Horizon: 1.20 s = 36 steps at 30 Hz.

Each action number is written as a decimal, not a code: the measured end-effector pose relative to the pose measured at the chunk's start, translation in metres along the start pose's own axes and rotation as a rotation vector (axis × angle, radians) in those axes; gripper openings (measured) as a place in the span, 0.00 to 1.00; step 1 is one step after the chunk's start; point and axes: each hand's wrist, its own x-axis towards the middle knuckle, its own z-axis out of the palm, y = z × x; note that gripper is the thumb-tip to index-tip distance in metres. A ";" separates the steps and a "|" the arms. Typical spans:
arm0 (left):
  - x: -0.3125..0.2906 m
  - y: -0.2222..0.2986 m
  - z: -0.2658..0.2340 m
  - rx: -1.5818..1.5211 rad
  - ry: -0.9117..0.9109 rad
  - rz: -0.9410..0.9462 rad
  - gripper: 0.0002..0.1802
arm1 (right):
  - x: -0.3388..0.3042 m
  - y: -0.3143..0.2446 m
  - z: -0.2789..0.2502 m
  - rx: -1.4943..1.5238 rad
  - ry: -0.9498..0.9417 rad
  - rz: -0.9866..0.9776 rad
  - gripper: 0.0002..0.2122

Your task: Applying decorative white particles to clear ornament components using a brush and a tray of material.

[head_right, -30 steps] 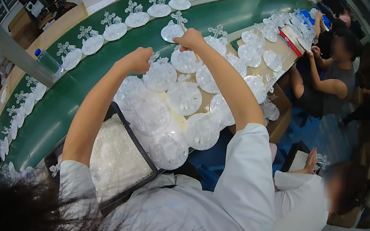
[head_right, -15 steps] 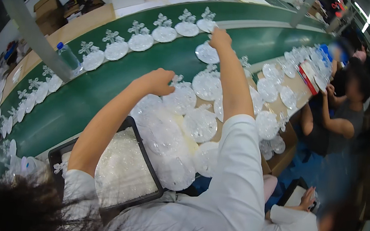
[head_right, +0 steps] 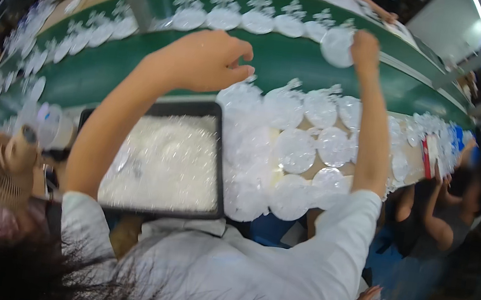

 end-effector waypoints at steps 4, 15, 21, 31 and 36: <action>-0.090 -0.003 0.018 0.049 -0.115 -0.127 0.19 | 0.007 -0.102 -0.109 0.266 0.364 -0.319 0.10; -0.205 -0.058 0.169 0.054 -0.109 -0.313 0.39 | -0.133 -0.344 -0.200 0.626 -0.083 -0.749 0.07; -0.260 -0.034 0.140 -0.098 -0.014 -0.228 0.42 | -0.173 -0.376 -0.174 0.385 -0.289 -0.843 0.05; -0.239 -0.037 0.145 -0.497 0.034 -0.366 0.53 | -0.169 -0.382 -0.144 0.404 -0.656 -0.571 0.09; -0.245 -0.043 0.131 -0.269 0.092 -0.225 0.55 | -0.160 -0.353 -0.159 0.658 -0.695 -0.732 0.17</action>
